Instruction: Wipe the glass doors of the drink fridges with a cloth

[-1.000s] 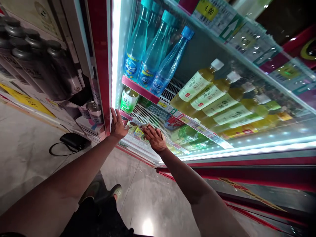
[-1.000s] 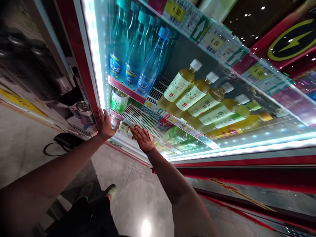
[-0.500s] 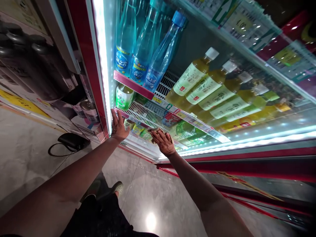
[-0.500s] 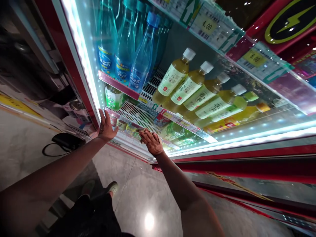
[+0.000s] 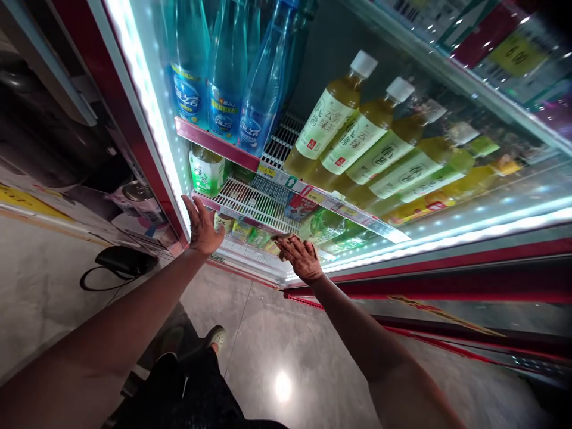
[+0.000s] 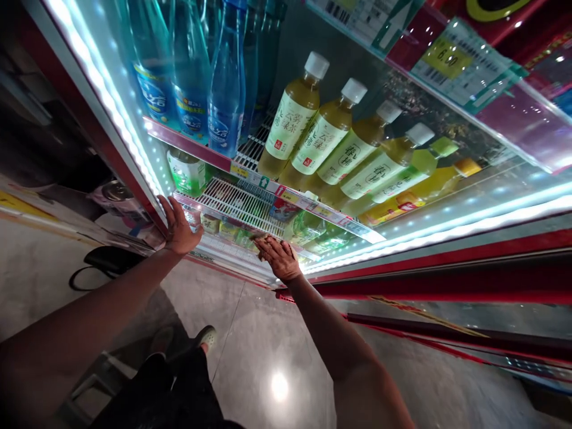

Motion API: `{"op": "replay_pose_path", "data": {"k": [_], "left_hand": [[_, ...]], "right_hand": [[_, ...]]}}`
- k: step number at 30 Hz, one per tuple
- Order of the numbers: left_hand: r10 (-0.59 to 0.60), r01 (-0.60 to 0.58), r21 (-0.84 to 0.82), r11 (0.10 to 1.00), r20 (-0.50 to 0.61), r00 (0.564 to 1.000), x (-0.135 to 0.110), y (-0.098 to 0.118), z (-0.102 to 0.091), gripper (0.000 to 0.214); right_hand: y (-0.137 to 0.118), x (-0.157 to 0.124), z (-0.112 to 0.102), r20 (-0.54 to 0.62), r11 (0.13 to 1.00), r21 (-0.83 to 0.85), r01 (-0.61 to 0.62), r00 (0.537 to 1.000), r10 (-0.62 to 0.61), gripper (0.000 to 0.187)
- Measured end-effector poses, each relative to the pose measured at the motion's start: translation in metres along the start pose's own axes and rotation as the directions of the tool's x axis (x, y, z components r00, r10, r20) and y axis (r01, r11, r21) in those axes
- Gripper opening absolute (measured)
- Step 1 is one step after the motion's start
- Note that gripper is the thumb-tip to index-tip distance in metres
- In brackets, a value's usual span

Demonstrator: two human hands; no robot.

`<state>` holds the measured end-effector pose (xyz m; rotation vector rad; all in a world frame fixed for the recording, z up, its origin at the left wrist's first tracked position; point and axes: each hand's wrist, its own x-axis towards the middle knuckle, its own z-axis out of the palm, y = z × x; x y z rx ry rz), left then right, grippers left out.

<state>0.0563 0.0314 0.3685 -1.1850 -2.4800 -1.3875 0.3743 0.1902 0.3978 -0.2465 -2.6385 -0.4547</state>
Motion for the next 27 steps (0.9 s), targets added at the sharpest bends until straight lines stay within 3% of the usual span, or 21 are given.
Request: {"op": "replay_pose_path", "data": {"k": [5,9,12,15,19,24,27], "left_hand": [[0.021,-0.019,-0.024,1.000,0.051,0.998,-0.012,0.009,0.008,0.131],[0.026,-0.025,-0.020,0.999,0.069,0.997,-0.020,0.015,0.017,0.134],[0.027,-0.027,-0.012,1.000,0.071,0.997,-0.023,0.019,0.020,0.136],[0.075,-0.075,-0.012,0.997,0.074,0.994,-0.028,0.028,0.023,0.133],[0.120,-0.118,-0.020,0.993,0.097,0.988,-0.039,0.045,0.031,0.128],[0.097,-0.093,-0.045,0.995,0.105,0.990,-0.046,0.052,0.039,0.123],[0.102,-0.094,-0.063,0.994,0.134,0.986,-0.045,0.048,0.038,0.122]], "right_hand": [[0.002,-0.006,-0.003,-0.030,0.988,-0.070,-0.141,0.990,0.140,0.057],[0.011,-0.021,0.000,0.014,0.999,-0.032,-0.020,1.000,0.020,0.048],[0.023,-0.039,-0.010,0.023,0.998,-0.055,0.020,1.000,-0.018,0.043],[0.027,-0.047,-0.019,0.001,0.989,-0.131,-0.068,0.998,0.069,0.047],[0.021,-0.043,-0.014,-0.030,0.977,-0.149,-0.153,0.988,0.151,0.054],[0.039,-0.070,-0.014,0.149,0.994,-0.056,-0.096,0.983,0.104,0.052],[0.055,-0.094,-0.025,0.146,0.993,-0.064,-0.100,0.983,0.108,0.054]]}}
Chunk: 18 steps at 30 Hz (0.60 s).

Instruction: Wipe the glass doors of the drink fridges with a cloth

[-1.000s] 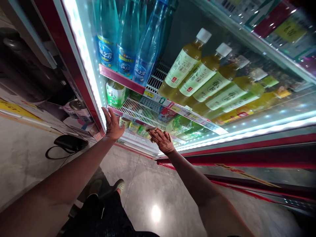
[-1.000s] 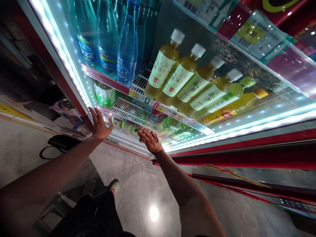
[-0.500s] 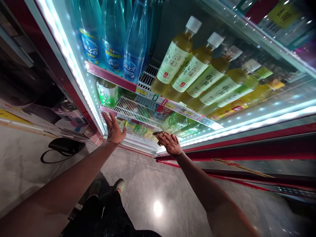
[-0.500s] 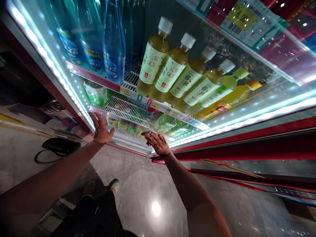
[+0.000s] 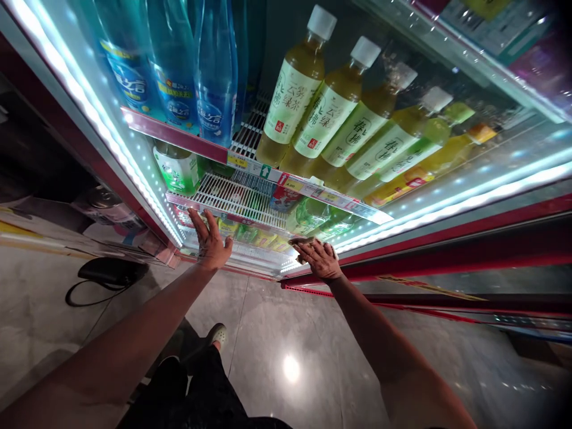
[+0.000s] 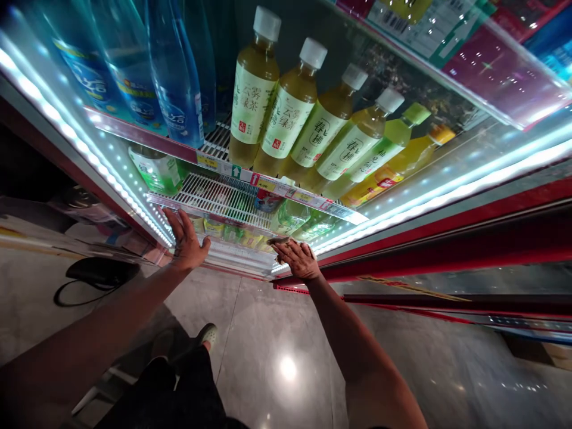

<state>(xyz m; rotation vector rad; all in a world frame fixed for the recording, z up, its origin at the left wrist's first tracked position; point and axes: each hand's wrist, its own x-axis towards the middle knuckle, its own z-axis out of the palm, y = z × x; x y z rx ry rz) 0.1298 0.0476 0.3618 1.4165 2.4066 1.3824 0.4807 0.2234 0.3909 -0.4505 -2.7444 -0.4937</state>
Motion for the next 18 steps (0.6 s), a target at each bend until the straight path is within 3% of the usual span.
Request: {"op": "replay_pose_path", "data": {"k": [6,9,13,15,18], "left_hand": [[-0.038,0.039,-0.042,0.998,0.006,0.999,0.002,0.004,-0.004,0.125],[-0.052,0.052,-0.031,0.998,0.008,0.999,0.003,0.007,-0.005,0.125],[-0.071,0.071,-0.014,0.997,0.025,0.997,0.003,0.007,-0.006,0.125],[-0.074,0.074,-0.014,0.997,0.034,0.997,0.004,0.007,-0.007,0.126],[-0.073,0.073,-0.006,0.997,0.041,0.996,0.005,0.009,-0.006,0.126]], "right_hand": [[-0.006,-0.001,0.007,-0.118,0.985,-0.060,-0.162,0.981,0.154,0.056],[-0.009,-0.004,0.013,-0.091,0.988,-0.054,-0.146,0.986,0.140,0.055],[0.005,-0.028,0.006,-0.045,0.984,-0.025,-0.177,0.983,0.176,0.054],[0.010,-0.036,0.003,-0.082,0.963,-0.049,-0.264,0.962,0.259,0.049],[0.005,-0.032,0.011,-0.143,0.895,-0.070,-0.440,0.893,0.427,0.042]]}}
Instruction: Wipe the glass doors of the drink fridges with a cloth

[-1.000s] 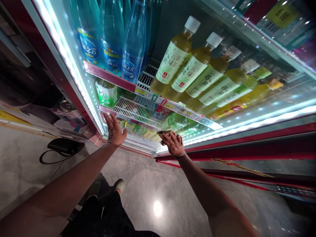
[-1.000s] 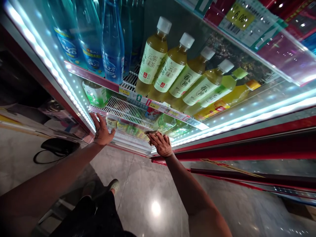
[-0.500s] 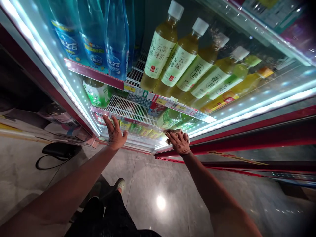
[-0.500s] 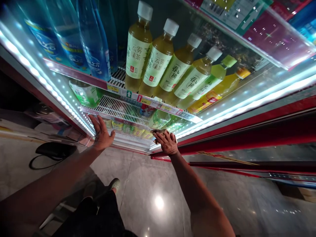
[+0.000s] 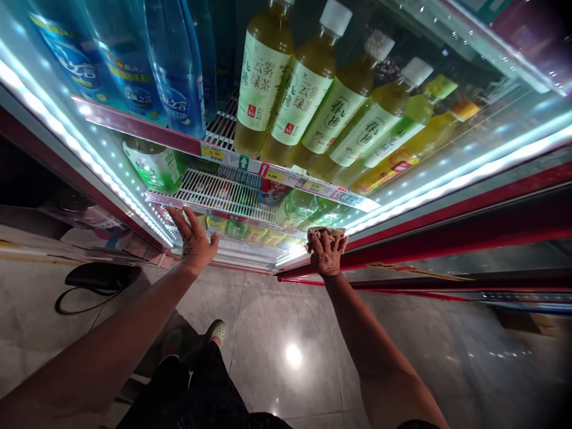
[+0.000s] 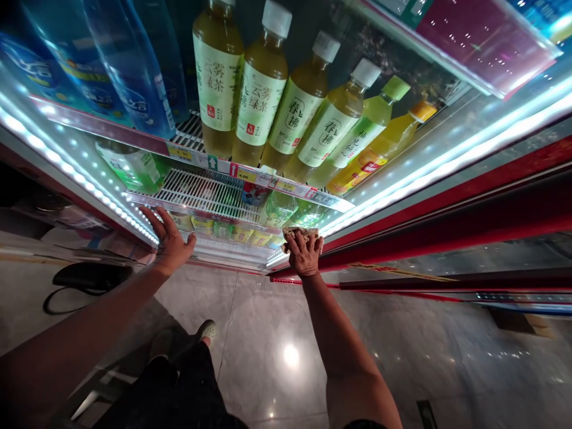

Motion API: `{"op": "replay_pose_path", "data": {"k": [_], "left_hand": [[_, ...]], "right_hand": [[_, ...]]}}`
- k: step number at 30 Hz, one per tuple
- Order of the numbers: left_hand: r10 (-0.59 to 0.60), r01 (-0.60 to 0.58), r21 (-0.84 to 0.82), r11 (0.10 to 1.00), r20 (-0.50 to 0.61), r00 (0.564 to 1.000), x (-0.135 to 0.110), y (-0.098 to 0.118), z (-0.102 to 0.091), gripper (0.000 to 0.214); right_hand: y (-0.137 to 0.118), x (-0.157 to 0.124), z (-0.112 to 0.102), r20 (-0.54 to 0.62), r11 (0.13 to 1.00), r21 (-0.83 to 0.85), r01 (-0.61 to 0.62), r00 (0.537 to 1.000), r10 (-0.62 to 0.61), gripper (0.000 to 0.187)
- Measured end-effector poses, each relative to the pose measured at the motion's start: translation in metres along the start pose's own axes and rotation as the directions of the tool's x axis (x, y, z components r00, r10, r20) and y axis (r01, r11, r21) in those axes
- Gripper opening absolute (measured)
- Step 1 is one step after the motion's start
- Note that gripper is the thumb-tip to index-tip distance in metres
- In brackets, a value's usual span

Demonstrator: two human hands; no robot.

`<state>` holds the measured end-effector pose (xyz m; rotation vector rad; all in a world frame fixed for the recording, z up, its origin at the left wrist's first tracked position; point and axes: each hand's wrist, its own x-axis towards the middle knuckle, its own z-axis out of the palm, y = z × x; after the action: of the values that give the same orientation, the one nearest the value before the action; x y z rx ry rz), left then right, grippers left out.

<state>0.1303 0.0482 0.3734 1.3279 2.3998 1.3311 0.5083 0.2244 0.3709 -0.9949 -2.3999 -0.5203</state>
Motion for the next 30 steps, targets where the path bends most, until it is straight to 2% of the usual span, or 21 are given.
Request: {"op": "replay_pose_path", "data": {"k": [3,6,9,13,17,20,23,26,28,30], "left_hand": [[-0.009,0.008,0.035,0.999,0.005,1.000,0.001,0.003,0.001,0.126],[-0.023,0.023,0.038,0.999,0.007,1.000,0.002,0.005,0.001,0.127],[-0.030,0.030,0.011,0.999,0.008,1.000,0.003,0.005,0.001,0.129],[-0.021,0.021,0.015,1.000,0.009,1.000,0.003,0.005,0.001,0.130],[-0.050,0.050,0.038,0.998,0.004,0.999,0.005,0.008,0.001,0.132],[-0.081,0.080,0.042,0.996,0.011,0.997,0.006,0.013,0.001,0.132],[-0.106,0.105,0.044,0.993,0.016,0.994,0.006,0.018,-0.001,0.131],[-0.112,0.110,0.064,0.992,0.033,0.993,0.006,0.023,-0.003,0.130],[-0.108,0.106,0.064,0.992,0.036,0.993,0.006,0.027,-0.005,0.129],[-0.097,0.095,0.046,0.994,0.026,0.995,0.005,0.030,-0.006,0.126]], "right_hand": [[-0.016,0.002,0.013,0.044,0.992,0.008,-0.122,0.992,0.122,0.043],[-0.016,-0.004,0.015,0.130,0.997,0.041,-0.063,0.990,0.057,0.042],[0.002,-0.015,0.006,0.164,0.998,0.030,-0.056,0.985,0.051,0.041],[0.012,-0.018,0.005,0.074,0.984,-0.013,-0.180,0.981,0.180,0.044],[-0.008,-0.013,0.021,-0.040,0.969,0.003,-0.245,0.969,0.245,0.047],[-0.012,-0.019,0.025,0.001,0.971,0.016,-0.237,0.971,0.237,0.045],[0.002,-0.030,0.017,0.007,0.957,0.010,-0.291,0.957,0.291,0.047],[0.020,-0.030,0.006,-0.092,0.885,0.021,-0.466,0.880,0.466,0.059],[0.022,-0.022,0.003,-0.140,0.806,0.105,-0.583,0.794,0.592,0.069],[0.012,-0.011,0.005,-0.154,0.718,0.232,-0.656,0.704,0.693,0.073]]}}
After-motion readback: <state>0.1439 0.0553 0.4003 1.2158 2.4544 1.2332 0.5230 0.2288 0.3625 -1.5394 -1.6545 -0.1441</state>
